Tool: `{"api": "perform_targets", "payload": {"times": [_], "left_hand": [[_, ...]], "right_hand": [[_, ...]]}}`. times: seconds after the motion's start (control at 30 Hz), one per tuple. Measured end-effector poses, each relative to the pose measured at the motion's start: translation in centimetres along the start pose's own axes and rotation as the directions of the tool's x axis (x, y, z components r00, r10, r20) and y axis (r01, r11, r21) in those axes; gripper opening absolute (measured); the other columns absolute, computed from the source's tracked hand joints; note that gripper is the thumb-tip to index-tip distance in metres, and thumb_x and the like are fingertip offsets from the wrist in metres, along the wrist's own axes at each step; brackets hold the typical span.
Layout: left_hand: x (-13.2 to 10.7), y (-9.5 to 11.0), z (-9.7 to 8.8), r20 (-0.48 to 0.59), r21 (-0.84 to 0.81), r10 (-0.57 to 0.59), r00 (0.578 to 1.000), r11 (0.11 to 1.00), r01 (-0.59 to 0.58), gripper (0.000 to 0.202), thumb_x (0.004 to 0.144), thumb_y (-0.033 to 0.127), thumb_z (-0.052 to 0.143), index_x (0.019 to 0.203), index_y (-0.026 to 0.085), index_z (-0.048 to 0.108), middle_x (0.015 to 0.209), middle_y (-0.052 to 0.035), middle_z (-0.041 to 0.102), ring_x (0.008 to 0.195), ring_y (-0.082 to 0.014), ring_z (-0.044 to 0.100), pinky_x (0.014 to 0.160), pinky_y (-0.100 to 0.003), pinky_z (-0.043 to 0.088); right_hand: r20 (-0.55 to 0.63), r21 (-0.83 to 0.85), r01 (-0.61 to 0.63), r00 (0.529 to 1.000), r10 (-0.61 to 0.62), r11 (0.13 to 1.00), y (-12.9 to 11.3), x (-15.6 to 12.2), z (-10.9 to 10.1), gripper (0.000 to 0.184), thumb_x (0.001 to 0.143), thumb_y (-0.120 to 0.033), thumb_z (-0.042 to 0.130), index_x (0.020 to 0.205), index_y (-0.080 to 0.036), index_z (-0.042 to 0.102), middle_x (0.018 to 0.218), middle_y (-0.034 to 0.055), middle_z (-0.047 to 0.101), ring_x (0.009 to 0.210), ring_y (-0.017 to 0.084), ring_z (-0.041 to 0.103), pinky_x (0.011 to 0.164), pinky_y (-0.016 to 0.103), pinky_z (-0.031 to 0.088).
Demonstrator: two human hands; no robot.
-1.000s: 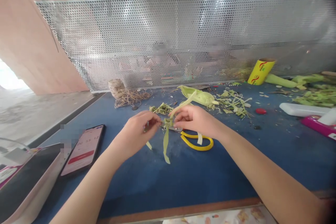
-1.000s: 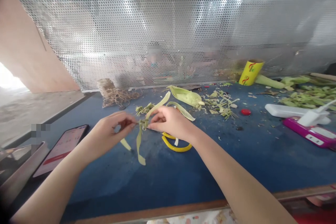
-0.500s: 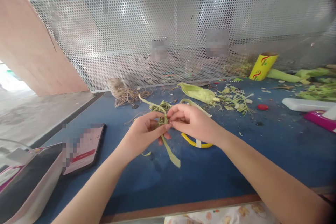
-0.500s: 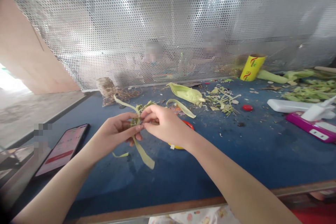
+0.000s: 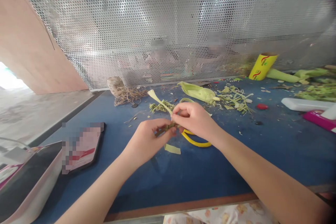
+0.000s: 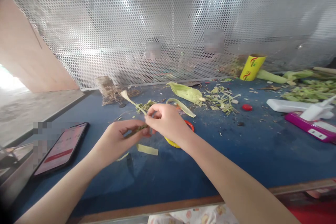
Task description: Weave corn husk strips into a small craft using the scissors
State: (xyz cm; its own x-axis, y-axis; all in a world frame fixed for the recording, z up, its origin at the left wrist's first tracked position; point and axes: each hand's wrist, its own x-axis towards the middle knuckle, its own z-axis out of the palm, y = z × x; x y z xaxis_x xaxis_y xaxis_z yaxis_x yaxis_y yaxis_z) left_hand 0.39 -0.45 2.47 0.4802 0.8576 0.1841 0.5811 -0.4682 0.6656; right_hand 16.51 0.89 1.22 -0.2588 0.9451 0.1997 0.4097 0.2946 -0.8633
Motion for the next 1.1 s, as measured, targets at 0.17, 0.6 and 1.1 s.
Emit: {"api": "perform_targets", "payload": {"times": [0.17, 0.6, 1.1], "left_hand": [[0.1, -0.2, 0.1, 0.001, -0.2, -0.053, 0.999, 0.978, 0.052, 0.018, 0.075, 0.026, 0.053, 0.078, 0.016, 0.067, 0.076, -0.0028, 0.069, 0.072, -0.0173, 0.061, 0.066, -0.025, 0.047], [0.4, -0.4, -0.7, -0.058, -0.586, -0.242, 0.968, 0.794, 0.164, 0.016, 0.069, 0.028, 0.064, 0.061, 0.014, 0.063, 0.057, -0.0005, 0.065, 0.055, -0.0093, 0.054, 0.056, -0.019, 0.042], [0.1, -1.0, -0.8, 0.086, -0.6, -0.094, 0.992, 0.79, 0.127, 0.067, 0.076, 0.026, 0.056, 0.133, 0.017, 0.022, 0.073, -0.0017, 0.066, 0.067, -0.014, 0.059, 0.064, -0.026, 0.043]], "right_hand": [[-0.259, -0.117, 0.131, 0.953, -0.158, 0.984, -0.3, -0.2, 0.4, 0.013, 0.08, -0.031, 0.046, 0.074, -0.02, 0.051, 0.045, -0.0065, 0.038, 0.04, 0.007, 0.039, 0.043, 0.02, 0.031], [-0.072, 0.005, 0.194, 0.978, -0.193, 0.981, -0.6, -1.1, -1.2, 0.022, 0.084, -0.031, 0.045, 0.104, -0.024, 0.047, 0.042, -0.0096, 0.033, 0.035, 0.006, 0.034, 0.036, 0.018, 0.029], [0.106, -0.048, 0.204, 0.974, -0.198, 0.978, 0.0, -1.0, -0.5, 0.037, 0.075, -0.044, 0.055, 0.105, -0.023, 0.05, 0.086, 0.0028, 0.057, 0.069, 0.012, 0.054, 0.059, 0.025, 0.045]]}}
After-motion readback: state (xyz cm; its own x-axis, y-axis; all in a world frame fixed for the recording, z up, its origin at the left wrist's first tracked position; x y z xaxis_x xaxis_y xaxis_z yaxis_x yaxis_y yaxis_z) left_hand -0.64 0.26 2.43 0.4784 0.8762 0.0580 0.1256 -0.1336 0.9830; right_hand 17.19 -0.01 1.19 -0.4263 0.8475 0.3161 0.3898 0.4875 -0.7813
